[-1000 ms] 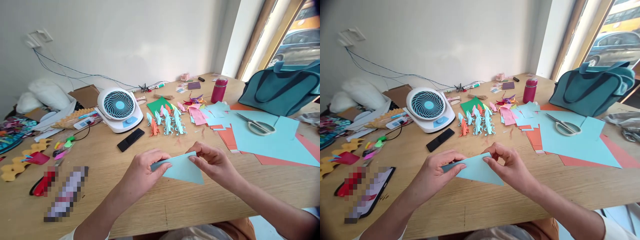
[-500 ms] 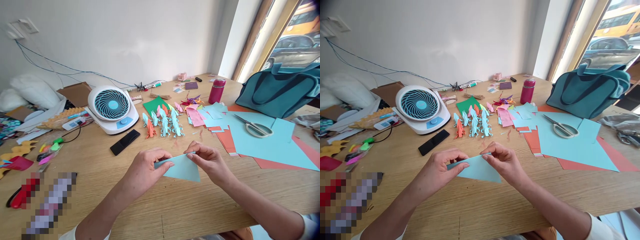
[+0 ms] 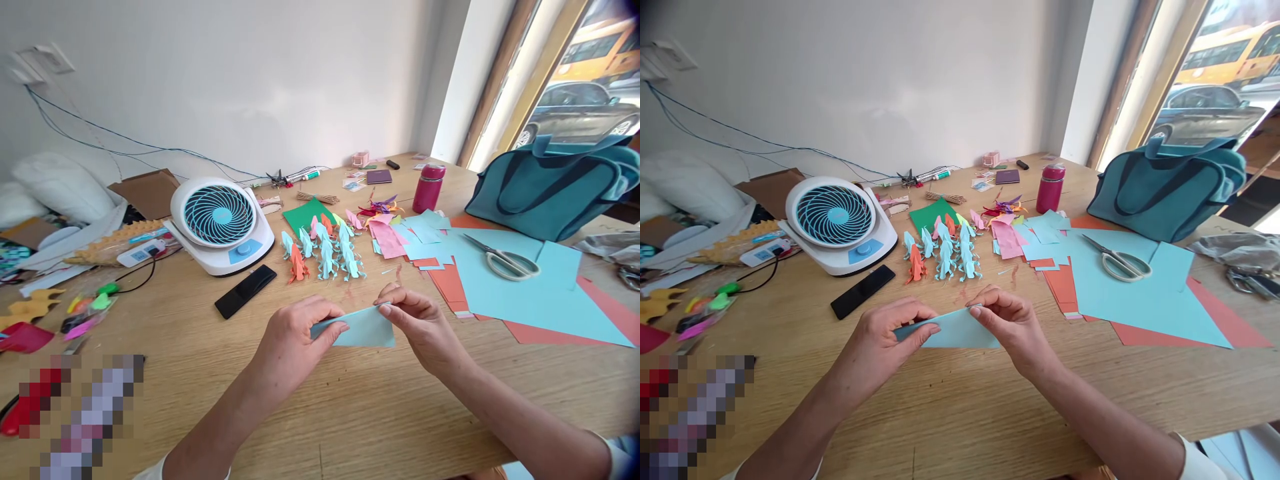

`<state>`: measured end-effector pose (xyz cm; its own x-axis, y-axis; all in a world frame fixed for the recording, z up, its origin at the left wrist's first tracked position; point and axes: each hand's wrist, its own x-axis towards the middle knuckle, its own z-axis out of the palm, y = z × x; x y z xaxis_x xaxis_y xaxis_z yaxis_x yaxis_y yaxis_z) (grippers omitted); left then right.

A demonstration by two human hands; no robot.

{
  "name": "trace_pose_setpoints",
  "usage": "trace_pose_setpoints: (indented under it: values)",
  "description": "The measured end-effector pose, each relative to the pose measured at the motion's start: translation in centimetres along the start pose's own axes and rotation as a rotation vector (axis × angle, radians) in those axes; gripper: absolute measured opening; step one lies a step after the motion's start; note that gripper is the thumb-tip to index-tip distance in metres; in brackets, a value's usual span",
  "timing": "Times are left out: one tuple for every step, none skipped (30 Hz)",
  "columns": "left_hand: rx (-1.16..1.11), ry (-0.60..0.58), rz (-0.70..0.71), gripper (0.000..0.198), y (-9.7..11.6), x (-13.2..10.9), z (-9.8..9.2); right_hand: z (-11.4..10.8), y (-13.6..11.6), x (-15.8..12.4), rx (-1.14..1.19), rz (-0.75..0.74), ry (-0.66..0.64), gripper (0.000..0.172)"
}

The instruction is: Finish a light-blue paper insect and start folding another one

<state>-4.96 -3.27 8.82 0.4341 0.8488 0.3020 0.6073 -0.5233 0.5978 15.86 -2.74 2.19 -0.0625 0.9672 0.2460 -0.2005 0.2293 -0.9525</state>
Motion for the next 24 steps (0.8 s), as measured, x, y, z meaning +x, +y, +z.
trace_pose_setpoints:
  values:
    - [-0.005, -0.001, -0.001, 0.007, -0.05, -0.01, 0.02, -0.02, 0.01, 0.00, -0.001, -0.013, -0.005, 0.018]
    - [-0.009, -0.002, -0.002, 0.007, -0.09, -0.03, 0.05, -0.05, 0.01, 0.00, -0.001, -0.024, -0.009, 0.017]
    - [-0.011, -0.002, -0.004, 0.007, -0.13, -0.05, 0.07, -0.08, 0.02, 0.00, -0.002, -0.034, -0.011, 0.016]
    - [-0.012, -0.002, -0.004, 0.007, -0.16, -0.06, 0.09, -0.11, 0.01, -0.01, -0.008, -0.041, -0.015, 0.016]
    - [-0.015, 0.001, -0.002, 0.007, -0.19, -0.07, 0.12, -0.15, 0.01, -0.03, -0.021, -0.048, -0.018, 0.017]
    - [-0.017, 0.004, 0.000, 0.007, -0.21, -0.09, 0.15, -0.20, 0.00, -0.05, -0.040, -0.058, -0.020, 0.018]
    - [-0.020, 0.006, 0.000, 0.007, -0.22, -0.10, 0.18, -0.25, 0.00, -0.07, -0.062, -0.070, -0.020, 0.020]
    - [-0.023, 0.005, -0.001, 0.007, -0.24, -0.11, 0.22, -0.29, 0.01, -0.10, -0.084, -0.084, -0.017, 0.021]
    - [-0.027, 0.004, -0.002, 0.007, -0.26, -0.12, 0.26, -0.31, 0.02, -0.13, -0.101, -0.097, -0.014, 0.022]
    - [-0.031, 0.005, -0.004, 0.007, -0.28, -0.14, 0.30, -0.31, 0.03, -0.15, -0.111, -0.107, -0.013, 0.023]
    - [-0.034, 0.009, -0.006, 0.007, -0.29, -0.16, 0.34, -0.28, 0.03, -0.16, -0.113, -0.112, -0.014, 0.023]
    - [-0.034, 0.012, -0.006, 0.007, -0.31, -0.18, 0.38, -0.21, 0.02, -0.15, -0.111, -0.104, -0.020, 0.022]
    - [-0.032, 0.015, -0.003, 0.007, -0.32, -0.20, 0.43, -0.11, 0.00, -0.14, -0.104, -0.089, -0.029, 0.021]
    - [-0.026, 0.015, -0.001, 0.007, -0.32, -0.22, 0.48, 0.01, -0.04, -0.12, -0.095, -0.070, -0.043, 0.020]
    - [-0.017, 0.010, 0.001, 0.007, -0.31, -0.24, 0.54, 0.15, -0.10, -0.09, -0.086, -0.053, -0.057, 0.019]
    - [-0.008, 0.004, 0.001, 0.007, -0.30, -0.26, 0.61, 0.29, -0.17, -0.05, -0.079, -0.040, -0.069, 0.019]
    - [-0.004, 0.000, 0.003, 0.007, -0.29, -0.28, 0.69, 0.42, -0.24, -0.03, -0.074, -0.029, -0.078, 0.020]
    - [-0.005, -0.001, 0.007, 0.008, -0.28, -0.30, 0.76, 0.52, -0.30, -0.01, -0.072, -0.020, -0.083, 0.020]
    - [-0.009, 0.000, 0.013, 0.010, -0.27, -0.31, 0.83, 0.59, -0.36, -0.01, -0.072, -0.012, -0.084, 0.021]
    - [-0.014, -0.003, 0.022, 0.013, -0.26, -0.33, 0.88, 0.63, -0.39, -0.02, -0.076, -0.002, -0.082, 0.021]
    - [-0.019, -0.004, 0.031, 0.015, -0.26, -0.34, 0.92, 0.64, -0.39, -0.03, -0.081, 0.008, -0.082, 0.021]
    - [-0.021, -0.007, 0.038, 0.016, -0.26, -0.35, 0.95, 0.65, -0.38, -0.06, -0.087, 0.014, -0.084, 0.021]
    - [-0.020, -0.010, 0.044, 0.016, -0.26, -0.37, 0.96, 0.64, -0.34, -0.08, -0.096, 0.016, -0.089, 0.021]
    - [-0.017, -0.012, 0.047, 0.015, -0.26, -0.38, 0.96, 0.64, -0.28, -0.10, -0.104, 0.015, -0.096, 0.021]
